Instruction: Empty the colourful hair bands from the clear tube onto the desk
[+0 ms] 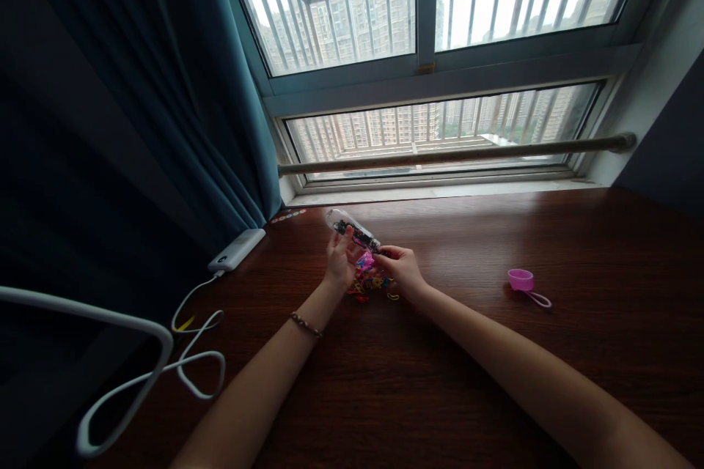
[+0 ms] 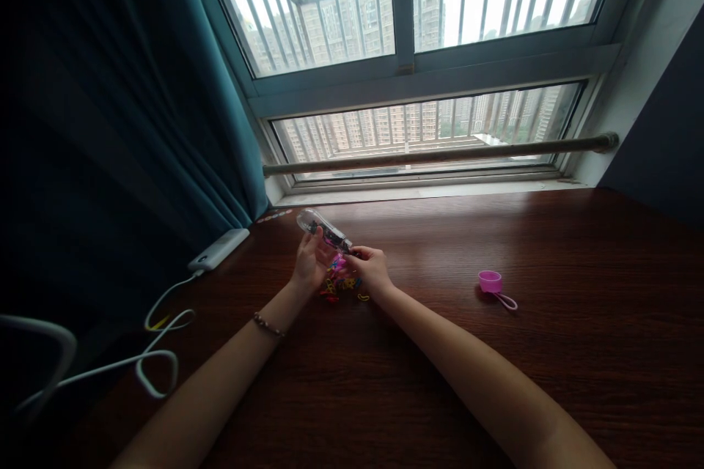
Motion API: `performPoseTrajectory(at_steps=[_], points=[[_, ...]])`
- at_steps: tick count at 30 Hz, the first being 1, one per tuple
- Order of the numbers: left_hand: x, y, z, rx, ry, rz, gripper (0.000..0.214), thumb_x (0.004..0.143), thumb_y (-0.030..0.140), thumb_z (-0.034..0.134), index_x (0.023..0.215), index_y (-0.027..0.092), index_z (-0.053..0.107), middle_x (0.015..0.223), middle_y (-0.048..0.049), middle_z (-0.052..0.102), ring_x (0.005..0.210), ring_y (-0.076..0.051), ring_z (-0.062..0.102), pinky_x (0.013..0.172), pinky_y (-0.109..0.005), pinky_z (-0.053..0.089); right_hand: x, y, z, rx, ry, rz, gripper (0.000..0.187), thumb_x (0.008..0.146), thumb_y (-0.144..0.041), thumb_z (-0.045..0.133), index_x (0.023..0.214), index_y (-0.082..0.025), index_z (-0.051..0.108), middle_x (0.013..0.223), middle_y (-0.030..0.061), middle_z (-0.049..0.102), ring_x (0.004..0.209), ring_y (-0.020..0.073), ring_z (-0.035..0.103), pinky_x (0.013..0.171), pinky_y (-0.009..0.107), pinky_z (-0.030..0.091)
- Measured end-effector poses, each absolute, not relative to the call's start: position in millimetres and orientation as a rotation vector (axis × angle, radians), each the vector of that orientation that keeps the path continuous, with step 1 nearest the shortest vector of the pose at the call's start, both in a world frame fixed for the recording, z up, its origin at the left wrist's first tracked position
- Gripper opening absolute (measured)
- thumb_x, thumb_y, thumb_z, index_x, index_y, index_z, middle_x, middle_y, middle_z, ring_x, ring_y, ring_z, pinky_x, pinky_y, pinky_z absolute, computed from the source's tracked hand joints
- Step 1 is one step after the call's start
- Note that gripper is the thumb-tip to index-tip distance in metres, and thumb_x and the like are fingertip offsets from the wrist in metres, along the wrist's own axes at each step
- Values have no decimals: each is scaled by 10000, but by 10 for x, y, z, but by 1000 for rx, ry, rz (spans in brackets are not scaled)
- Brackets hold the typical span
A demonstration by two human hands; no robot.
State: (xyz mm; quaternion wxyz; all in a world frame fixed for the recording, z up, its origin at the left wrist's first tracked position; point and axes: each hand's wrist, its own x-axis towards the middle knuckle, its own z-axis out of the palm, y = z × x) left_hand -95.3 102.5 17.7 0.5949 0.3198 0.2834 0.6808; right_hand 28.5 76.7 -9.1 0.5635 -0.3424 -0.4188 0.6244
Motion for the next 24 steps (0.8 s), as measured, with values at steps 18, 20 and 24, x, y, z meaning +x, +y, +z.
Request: performPoseTrajectory(at_steps=[18,20,24], points=[[-934,936,367,1149,746,1646,596,611,174,723,1159,251,499,882,-20,620,729,-118,606,635,-202,479,281,806,-97,-853,-1098,1455,269,693,-336,618,870,-136,584,653,9,615,456,106,560,370,194,412],[-934,935,364,1058,730,1650,576,620,197,723,1148,255,500,877,-12,615,707,-110,605,598,-189,475,294,813,-94,-857,-1083,1425,250,672,-320,637,839,-135,615,640,0,600,465,95,540,377,189,400],[-962,964,348,891,651,1579,526,653,243,709,1130,272,491,841,11,611,675,-105,602,578,-206,483,341,803,-96,-734,-992,1552,386,661,-314,663,1011,-162,600,652,-19,586,457,57,494,385,161,368]])
